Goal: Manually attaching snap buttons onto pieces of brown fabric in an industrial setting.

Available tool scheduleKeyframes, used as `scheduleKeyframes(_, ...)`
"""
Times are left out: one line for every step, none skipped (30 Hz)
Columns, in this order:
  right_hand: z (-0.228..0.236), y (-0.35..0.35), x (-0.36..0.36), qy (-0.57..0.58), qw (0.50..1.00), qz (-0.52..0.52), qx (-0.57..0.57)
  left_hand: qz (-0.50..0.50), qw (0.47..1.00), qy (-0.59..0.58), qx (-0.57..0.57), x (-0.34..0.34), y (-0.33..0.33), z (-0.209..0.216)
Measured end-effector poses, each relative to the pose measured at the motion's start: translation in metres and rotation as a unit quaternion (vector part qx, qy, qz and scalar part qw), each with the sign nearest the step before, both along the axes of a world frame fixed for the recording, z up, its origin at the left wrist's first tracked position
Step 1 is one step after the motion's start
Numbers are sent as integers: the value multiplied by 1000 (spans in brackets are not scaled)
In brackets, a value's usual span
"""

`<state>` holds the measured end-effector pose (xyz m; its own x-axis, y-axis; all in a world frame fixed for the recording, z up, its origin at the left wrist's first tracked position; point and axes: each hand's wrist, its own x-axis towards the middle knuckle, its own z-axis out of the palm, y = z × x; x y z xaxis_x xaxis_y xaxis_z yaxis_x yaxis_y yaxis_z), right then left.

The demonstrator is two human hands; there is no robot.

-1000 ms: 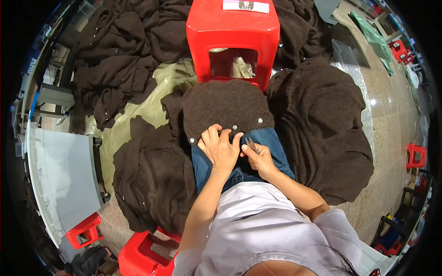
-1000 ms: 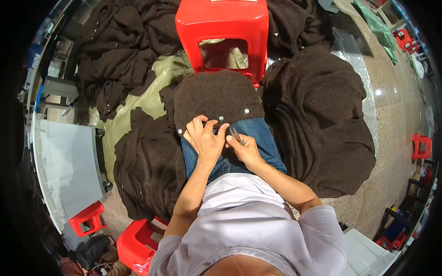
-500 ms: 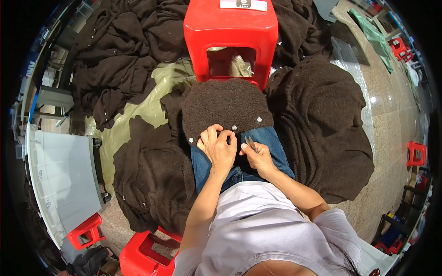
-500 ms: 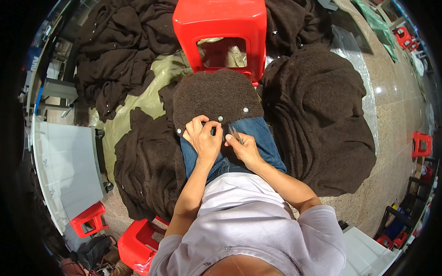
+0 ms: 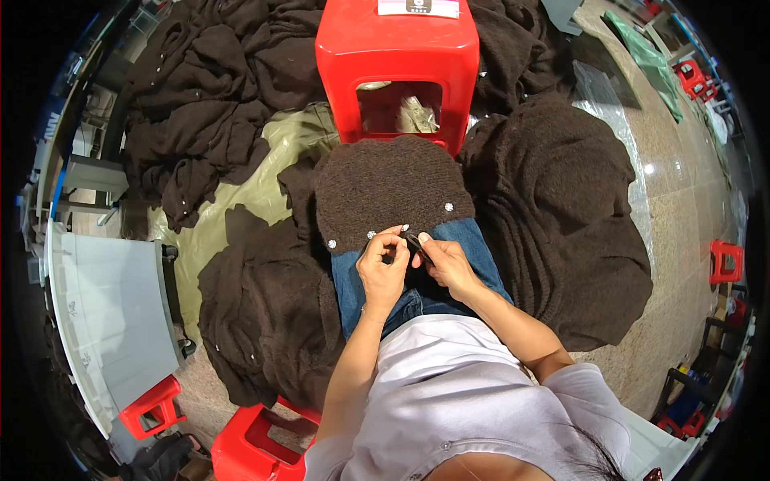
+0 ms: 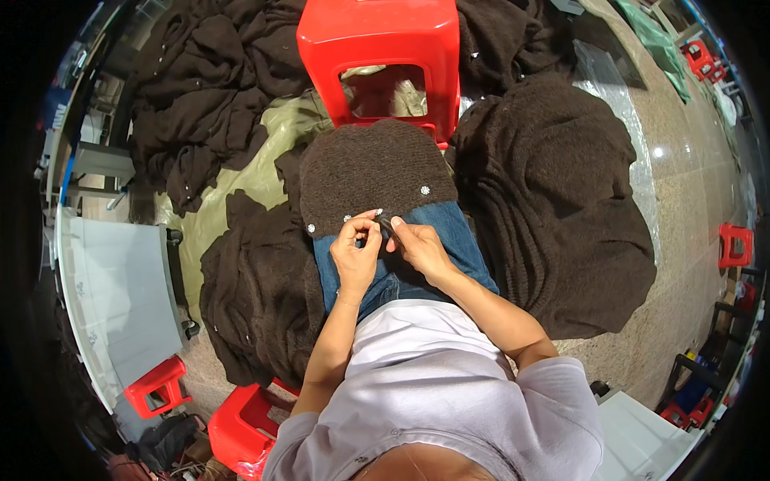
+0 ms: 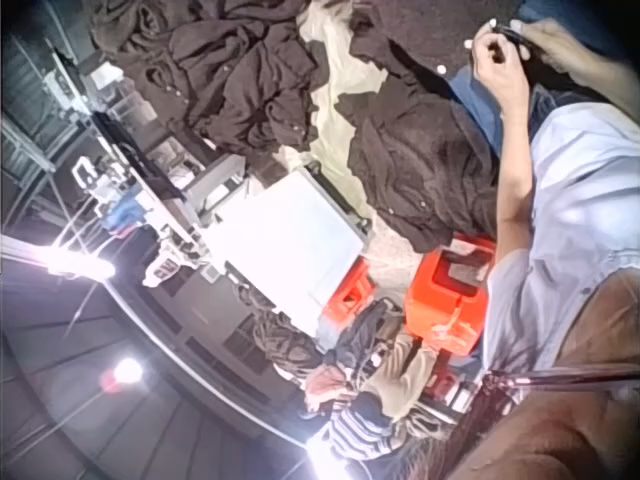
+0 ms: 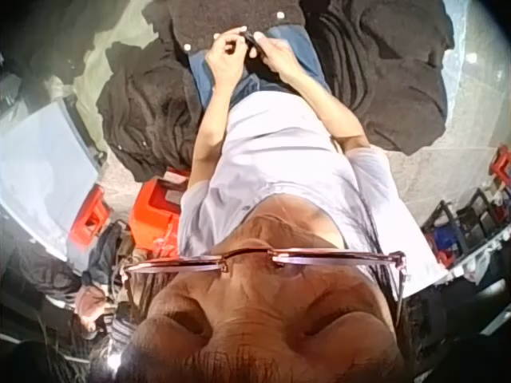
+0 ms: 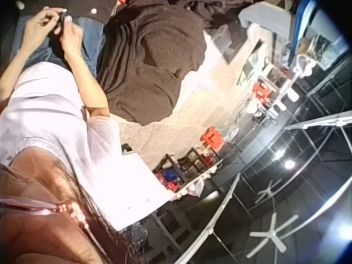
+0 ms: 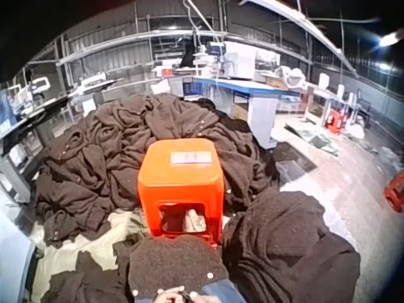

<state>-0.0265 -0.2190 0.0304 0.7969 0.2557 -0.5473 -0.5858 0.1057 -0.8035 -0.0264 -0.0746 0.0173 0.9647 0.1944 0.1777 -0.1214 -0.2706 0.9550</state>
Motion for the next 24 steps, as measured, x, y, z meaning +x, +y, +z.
scheduleKeyframes(-1,1,1,2,1000,0,-13,-1,1000,4,-8,0,0,-1)
scheduleKeyframes(-3,1,1,4,1000,0,-27,-2,1000,4,-8,-1,0,-2)
scheduleKeyframes(-4,2,2,4,1000,-1,-27,-3,1000,7,-8,-1,1,-3)
scheduleKeyframes(-6,3,2,-5,999,0,-32,-3,1000,11,-9,-2,1,-3)
scheduleKeyframes(-6,3,2,-14,999,1,-37,-3,1000,11,-9,-2,1,-4)
scheduleKeyframes(-7,4,2,-14,999,1,-37,-5,1000,12,-9,-2,1,-4)
scheduleKeyframes(-7,4,3,-16,999,-3,-36,-7,1000,12,-10,-2,1,-4)
scheduleKeyframes(-7,4,3,-18,999,-7,-35,-7,1000,12,-9,-2,2,-4)
scheduleKeyframes(-8,5,4,-18,999,-7,-35,-10,1000,11,-8,-2,2,-4)
scheduleKeyframes(-8,5,4,-19,999,-12,-35,-13,1000,10,-7,-2,2,-4)
scheduleKeyframes(-9,6,4,-20,999,-18,-35,-13,1000,10,-6,-3,2,-4)
scheduleKeyframes(-10,6,5,-20,999,-18,-35,-15,1000,9,-5,-3,2,-3)
scheduleKeyframes(-10,7,5,-23,999,-24,-42,-16,1000,8,-3,-3,2,-3)
scheduleKeyframes(-10,7,5,-26,998,-30,-49,-18,1000,8,-3,-3,2,-4)
scheduleKeyframes(-9,8,5,-26,998,-32,-50,-18,1000,6,-3,-3,1,-5)
scheduleKeyframes(-5,8,5,-21,998,-46,-49,-19,1000,4,-3,-3,1,-7)
scheduleKeyframes(-2,7,5,-16,997,-61,-49,-22,1000,4,-4,-3,1,-8)
scheduleKeyframes(-3,5,5,-17,996,-65,-50,-14,1000,7,-2,-3,1,-9)
scheduleKeyframes(-4,2,3,-3,998,-51,-42,-7,1000,11,-1,-2,0,-7)
scheduleKeyframes(-4,-1,1,10,999,-38,-34,6,999,49,-1,-2,-1,-6)
scheduleKeyframes(-2,-7,-3,26,999,-43,-8,22,998,64,-2,-3,-4,-4)
scheduleKeyframes(-2,-11,-8,25,999,-47,-9,42,996,78,-1,-2,-6,1)
scheduleKeyframes(-3,-15,-12,27,994,-102,7,38,996,77,-3,0,-9,6)
scheduleKeyframes(-4,-19,-15,28,987,-156,23,41,998,20,51,3,-13,10)
